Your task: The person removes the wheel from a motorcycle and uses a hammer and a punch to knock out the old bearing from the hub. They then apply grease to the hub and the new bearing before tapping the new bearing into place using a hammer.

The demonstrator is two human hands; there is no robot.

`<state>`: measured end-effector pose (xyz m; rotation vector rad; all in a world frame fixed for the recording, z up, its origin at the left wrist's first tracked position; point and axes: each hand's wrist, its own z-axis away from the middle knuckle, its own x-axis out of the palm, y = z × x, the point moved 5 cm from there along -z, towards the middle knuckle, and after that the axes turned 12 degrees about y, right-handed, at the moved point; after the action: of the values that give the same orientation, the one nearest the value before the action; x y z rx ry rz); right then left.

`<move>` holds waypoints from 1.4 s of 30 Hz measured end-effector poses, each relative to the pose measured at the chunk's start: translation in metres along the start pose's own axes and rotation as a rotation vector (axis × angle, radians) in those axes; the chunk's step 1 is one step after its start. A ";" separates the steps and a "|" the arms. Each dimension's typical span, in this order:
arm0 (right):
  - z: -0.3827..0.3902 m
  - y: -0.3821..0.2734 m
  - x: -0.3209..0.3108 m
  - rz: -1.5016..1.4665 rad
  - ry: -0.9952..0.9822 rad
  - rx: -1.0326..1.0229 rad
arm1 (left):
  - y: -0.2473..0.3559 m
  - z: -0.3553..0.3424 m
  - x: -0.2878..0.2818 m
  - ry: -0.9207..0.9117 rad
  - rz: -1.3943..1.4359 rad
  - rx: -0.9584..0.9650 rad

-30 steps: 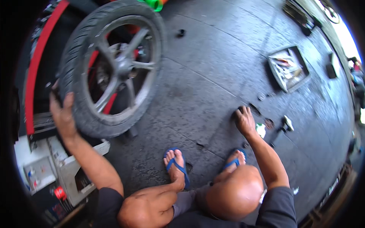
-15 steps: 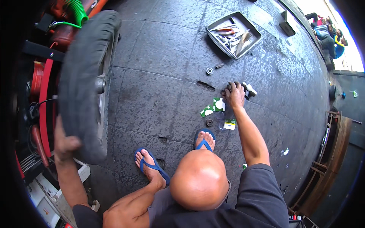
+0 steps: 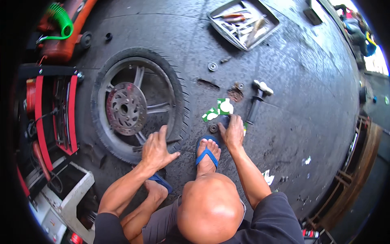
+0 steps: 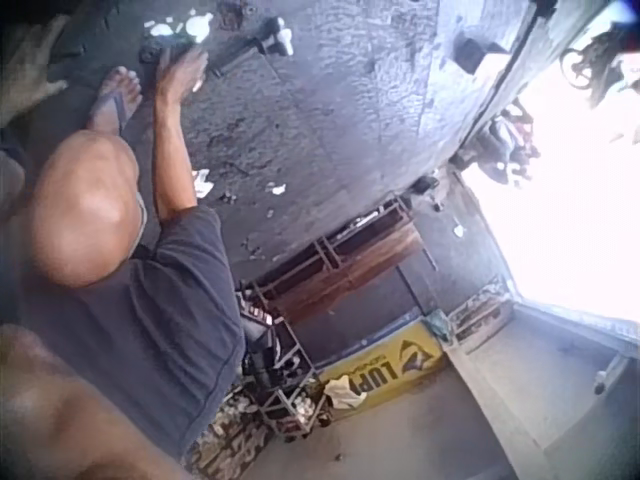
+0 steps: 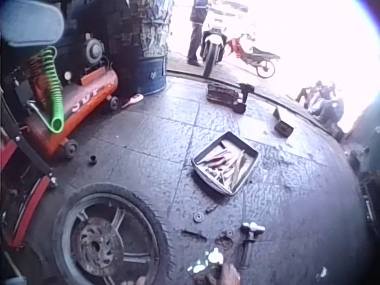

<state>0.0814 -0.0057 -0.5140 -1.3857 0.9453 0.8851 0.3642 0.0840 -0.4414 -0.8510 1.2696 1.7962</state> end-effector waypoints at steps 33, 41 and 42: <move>-0.031 -0.128 -0.019 -1.472 -0.789 0.405 | -0.002 0.073 0.131 -0.244 0.242 -0.209; -0.029 -0.192 -0.040 -0.949 -0.493 -0.274 | 0.017 0.033 0.047 -0.183 1.041 -0.341; -0.033 -0.188 -0.056 -0.826 -0.397 -0.405 | 0.024 0.025 0.028 -0.225 1.439 -0.491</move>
<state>0.2332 -0.0375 -0.3889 -1.6578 -0.1475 0.6732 0.3277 0.1089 -0.4475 0.2578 1.3811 3.2697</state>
